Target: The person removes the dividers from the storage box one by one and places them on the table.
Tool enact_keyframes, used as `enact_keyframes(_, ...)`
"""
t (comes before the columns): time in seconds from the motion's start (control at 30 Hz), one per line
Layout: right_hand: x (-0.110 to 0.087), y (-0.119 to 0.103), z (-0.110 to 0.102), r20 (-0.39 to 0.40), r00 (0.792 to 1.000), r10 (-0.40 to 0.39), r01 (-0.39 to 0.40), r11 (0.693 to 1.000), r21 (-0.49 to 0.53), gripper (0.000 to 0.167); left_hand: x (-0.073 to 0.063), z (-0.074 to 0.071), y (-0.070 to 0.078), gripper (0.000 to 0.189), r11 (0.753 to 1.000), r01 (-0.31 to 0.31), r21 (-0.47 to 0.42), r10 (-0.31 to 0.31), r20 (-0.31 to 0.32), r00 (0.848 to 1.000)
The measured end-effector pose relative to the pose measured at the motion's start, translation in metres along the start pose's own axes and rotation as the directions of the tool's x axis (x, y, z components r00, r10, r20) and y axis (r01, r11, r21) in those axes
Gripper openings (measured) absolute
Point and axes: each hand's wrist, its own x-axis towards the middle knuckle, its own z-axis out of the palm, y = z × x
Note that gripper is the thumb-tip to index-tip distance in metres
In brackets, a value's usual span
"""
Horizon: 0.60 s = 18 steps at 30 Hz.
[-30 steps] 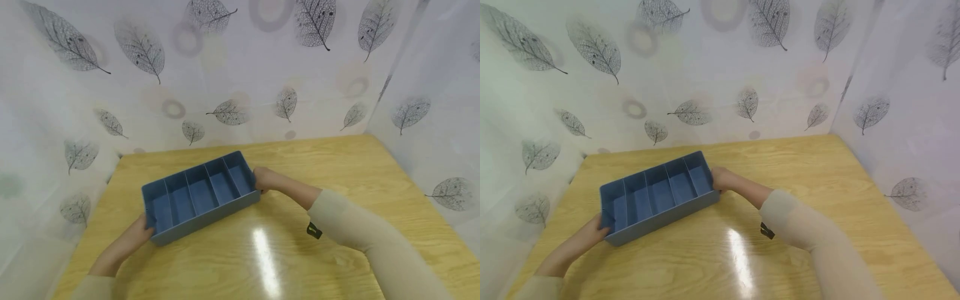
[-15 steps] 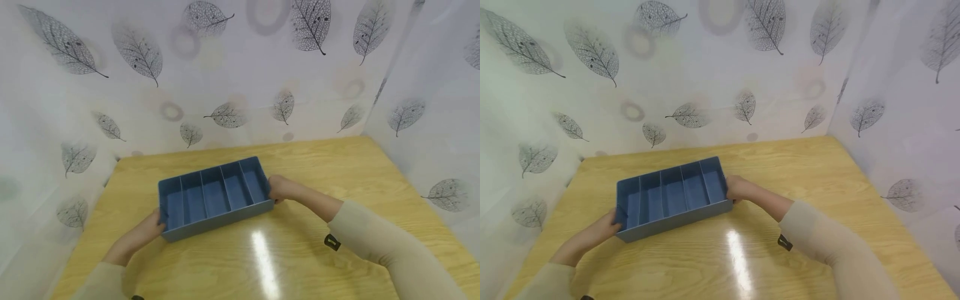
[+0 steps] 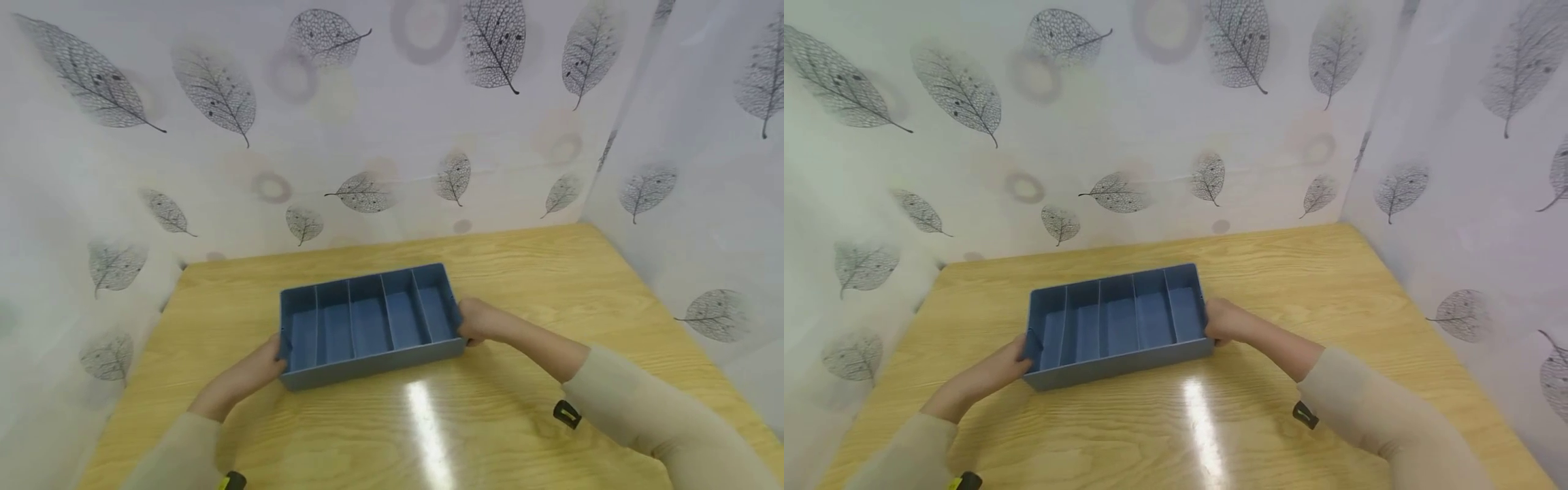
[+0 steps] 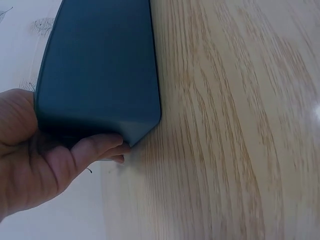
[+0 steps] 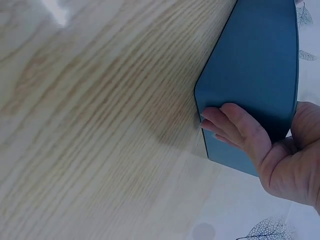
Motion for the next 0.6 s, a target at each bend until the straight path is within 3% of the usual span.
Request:
enact_keyframes(0.17, -0.014, 0.007, 0.001, 0.02, 0.999, 0.037, -0.038, 0.998, 0.059, 0.014, 0.005, 0.003, 0.005, 0.066, 0.999, -0.023, -0.033, 0.024, 0.03, 0.999)
enact_keyframes(0.33, -0.027, 0.011, 0.005, 0.016, 0.998, 0.062, -0.064, 0.99, 0.127, 0.012, 0.006, 0.008, 0.008, 0.061, 1.0, -0.014, 0.014, 0.014, 0.039, 0.999)
enact_keyframes(0.6, -0.043, 0.016, 0.011, -0.013, 1.0, 0.021, -0.019, 0.994, 0.106, 0.011, -0.001, 0.014, 0.012, 0.057, 1.0, 0.013, 0.023, -0.014, 0.041, 0.999)
